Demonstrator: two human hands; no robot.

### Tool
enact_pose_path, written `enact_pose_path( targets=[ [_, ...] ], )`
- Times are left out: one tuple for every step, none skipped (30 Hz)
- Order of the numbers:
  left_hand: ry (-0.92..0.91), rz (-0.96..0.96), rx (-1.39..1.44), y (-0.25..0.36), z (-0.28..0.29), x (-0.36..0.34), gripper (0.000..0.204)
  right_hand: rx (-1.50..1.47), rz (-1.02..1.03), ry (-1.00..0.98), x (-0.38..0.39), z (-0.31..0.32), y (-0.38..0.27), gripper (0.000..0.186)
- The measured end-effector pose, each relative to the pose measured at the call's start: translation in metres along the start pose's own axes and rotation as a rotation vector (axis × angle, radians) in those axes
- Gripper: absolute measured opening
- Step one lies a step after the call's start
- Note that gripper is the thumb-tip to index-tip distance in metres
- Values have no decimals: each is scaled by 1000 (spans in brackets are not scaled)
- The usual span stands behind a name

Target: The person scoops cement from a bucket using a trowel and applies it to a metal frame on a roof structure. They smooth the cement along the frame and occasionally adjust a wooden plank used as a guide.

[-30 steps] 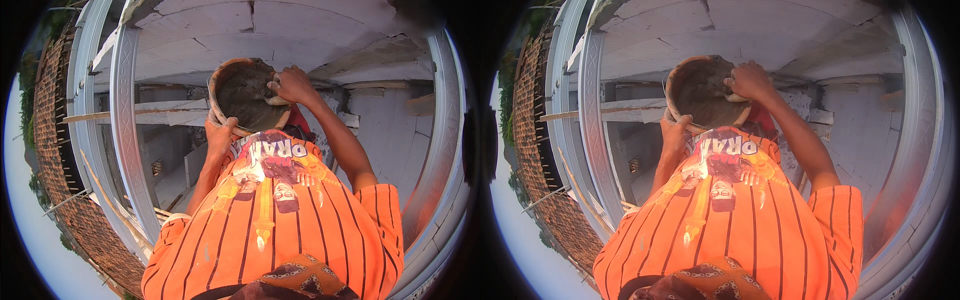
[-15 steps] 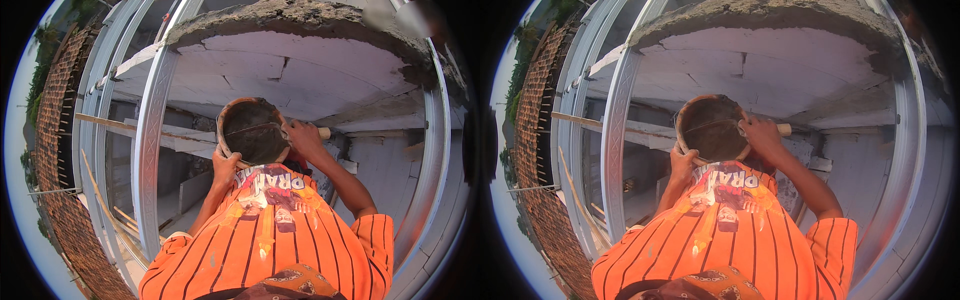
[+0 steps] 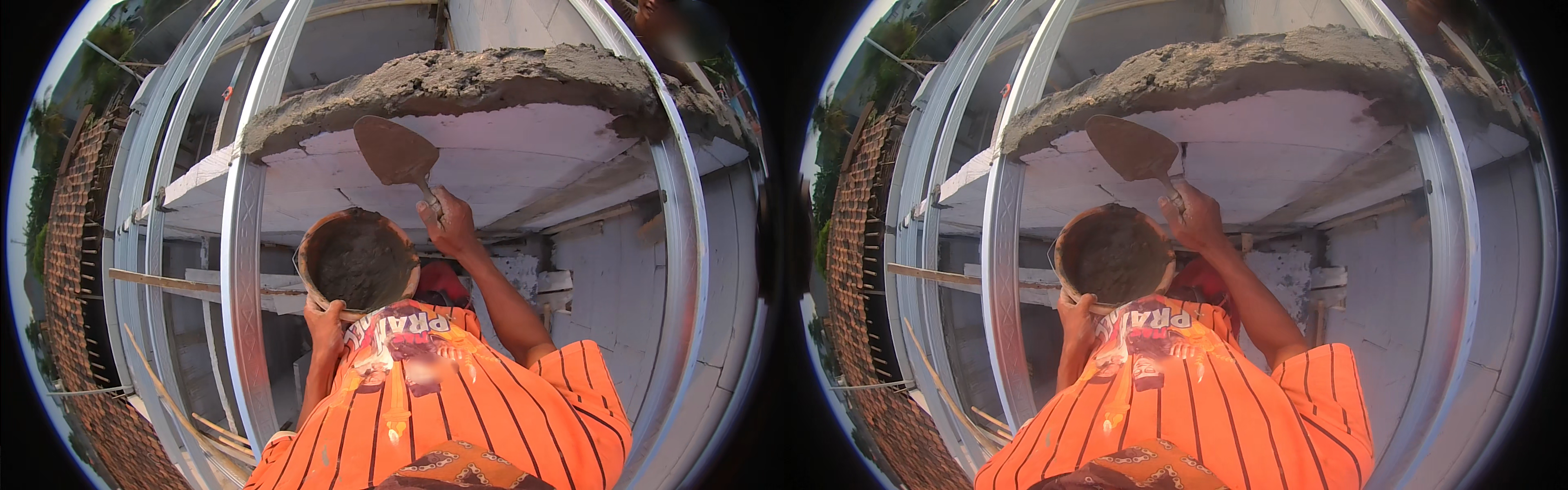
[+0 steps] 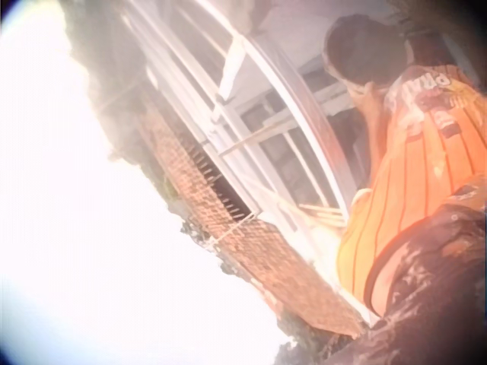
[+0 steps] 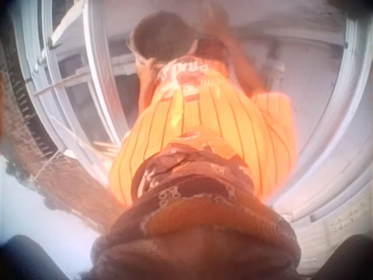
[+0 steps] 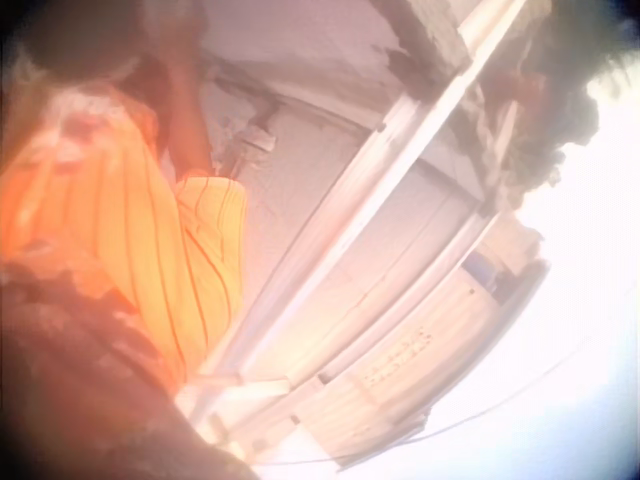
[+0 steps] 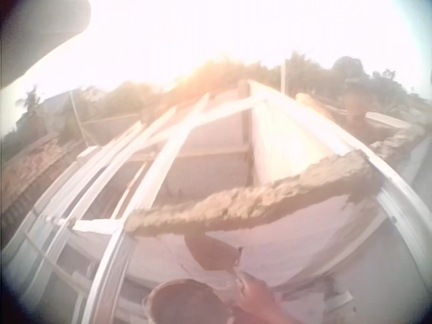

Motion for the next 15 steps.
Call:
enact_pose_path(
  targets=[
    [-11,-22,12,-2,2,-2,43,20,31,46,-4,-3,-1,27],
    [-15,-18,20,-3,2,-3,43,40,61,91,-8,-6,-2,26],
    [-19,-15,28,-1,1,-3,43,60,91,136,-12,-6,-1,25],
    [-21,-9,36,1,1,-3,42,58,118,186,-16,-6,2,24],
    [-26,-10,-9,2,3,-6,42,55,144,237,-20,-5,6,23],
    [-31,-10,-56,3,6,-10,42,53,169,288,-22,-3,8,22],
    [-32,-10,-100,3,7,-11,41,55,159,256,-22,1,9,22],
    [-31,-11,-94,4,5,-10,42,57,148,224,-21,10,8,22],
    [-30,-12,-88,7,1,-10,42,59,136,192,-19,20,9,22],
    [-30,-12,-84,8,-1,-11,42,84,153,94,-17,29,12,22],
    [-25,-16,-56,7,-1,-13,42,111,171,-9,-14,40,15,23],
    [-20,-19,-29,6,-1,-15,42,137,187,-112,-13,46,15,23],
    [-19,-20,4,2,-4,-15,43,139,153,-148,-13,53,12,24],
    [-25,-2,15,0,-8,-17,43,141,117,-185,-14,60,9,25],
    [-31,16,26,-1,-10,-21,44,143,82,-222,-15,64,8,26]
  ],
)
Point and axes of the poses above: each hand's wrist, its own x-axis away from the middle knuckle, its own z-axis out of the back of the hand, y = z × x, the point moved 2 cm from there along -x, towards the middle knuckle, and after that the axes turned 5 degrees about x, right-handed, at the moved point
